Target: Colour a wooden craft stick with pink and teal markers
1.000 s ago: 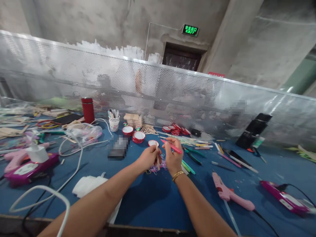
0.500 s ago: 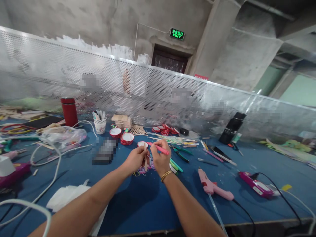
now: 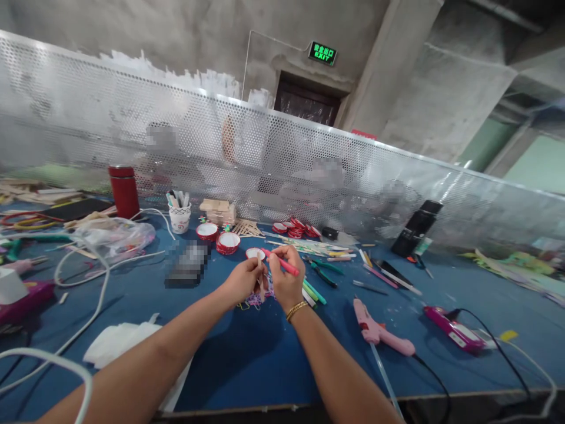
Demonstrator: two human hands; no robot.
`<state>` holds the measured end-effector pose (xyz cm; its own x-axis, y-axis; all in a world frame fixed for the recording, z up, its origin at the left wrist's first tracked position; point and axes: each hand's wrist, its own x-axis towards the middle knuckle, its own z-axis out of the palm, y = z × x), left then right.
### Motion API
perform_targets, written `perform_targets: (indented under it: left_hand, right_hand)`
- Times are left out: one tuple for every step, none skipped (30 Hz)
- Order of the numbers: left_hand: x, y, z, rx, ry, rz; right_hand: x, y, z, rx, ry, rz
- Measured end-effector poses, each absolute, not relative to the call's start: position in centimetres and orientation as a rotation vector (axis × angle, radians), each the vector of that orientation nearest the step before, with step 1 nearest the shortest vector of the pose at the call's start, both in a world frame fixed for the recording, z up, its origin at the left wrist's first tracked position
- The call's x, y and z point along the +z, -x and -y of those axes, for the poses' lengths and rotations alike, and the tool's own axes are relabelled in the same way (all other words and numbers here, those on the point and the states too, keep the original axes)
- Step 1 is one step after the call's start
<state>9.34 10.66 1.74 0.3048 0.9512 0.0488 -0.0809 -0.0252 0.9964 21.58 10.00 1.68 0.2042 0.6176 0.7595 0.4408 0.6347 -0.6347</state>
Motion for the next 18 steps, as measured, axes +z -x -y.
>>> perform_targets:
  left_hand:
    - [1.51,-9.36,-10.81,1.042,-1.331,-0.892]
    - [1.32,-9.36,-10.95,1.046,-1.348,-0.882]
    - [1.19,-9.33,-11.05,1.053,-1.366,-0.875]
    - [1.14,-9.28,-11.12,1.065,-1.383,-0.877]
    - [1.14,-9.23,-11.14,1.078,-1.398,-0.884]
    - [1.19,-9.18,-11.14,1.089,-1.410,-0.892]
    - [1.27,-9.13,-11.12,1.094,-1.417,-0.900]
    - [1.36,-9.11,-11.08,1.099,-1.416,-0.908]
    - [1.45,-9.10,-11.03,1.101,-1.408,-0.912]
    - [1.53,-9.10,-10.98,1.099,-1.398,-0.914]
    - [1.61,-9.12,-10.92,1.097,-1.389,-0.914]
    - [1.68,-9.14,-10.87,1.094,-1.384,-0.916]
    - [1.75,-9.16,-10.82,1.089,-1.386,-0.918]
    - [1.81,-9.18,-10.77,1.083,-1.393,-0.922]
    - [1.86,-9.20,-10.72,1.077,-1.404,-0.926]
    - [1.91,-9.22,-10.68,1.077,-1.415,-0.932]
    - [1.94,-9.24,-10.66,1.078,-1.424,-0.938]
    - [1.96,-9.26,-10.65,1.079,-1.431,-0.943]
  right_hand:
    - [1.69,-21.57,-9.94,0.144,0.963,1.412]
    - [1.70,-21.57,-9.90,0.138,0.969,1.405]
    - [1.70,-21.58,-9.88,0.134,0.976,1.402]
    - [1.70,-21.59,-9.88,0.132,0.982,1.402]
    - [1.70,-21.59,-9.88,0.130,0.986,1.404]
    - [1.69,-21.60,-9.89,0.126,0.988,1.409]
    - [1.69,-21.60,-9.91,0.122,0.989,1.418]
    - [1.69,-21.59,-9.92,0.118,0.990,1.427]
    - [1.70,-21.59,-9.93,0.115,0.993,1.436]
    - [1.72,-21.58,-9.93,0.114,0.995,1.442]
    - [1.75,-21.58,-9.93,0.114,0.999,1.446]
    - [1.78,-21.58,-9.93,0.114,1.002,1.446]
    - [1.82,-21.58,-9.92,0.112,1.006,1.447]
    - [1.85,-21.59,-9.90,0.110,1.009,1.447]
    - [1.89,-21.60,-9.88,0.107,1.011,1.448]
    - [1.91,-21.60,-9.86,0.105,1.014,1.449]
    - [1.94,-21.60,-9.84,0.104,1.016,1.448]
    - [1.95,-21.59,-9.83,0.105,1.019,1.448]
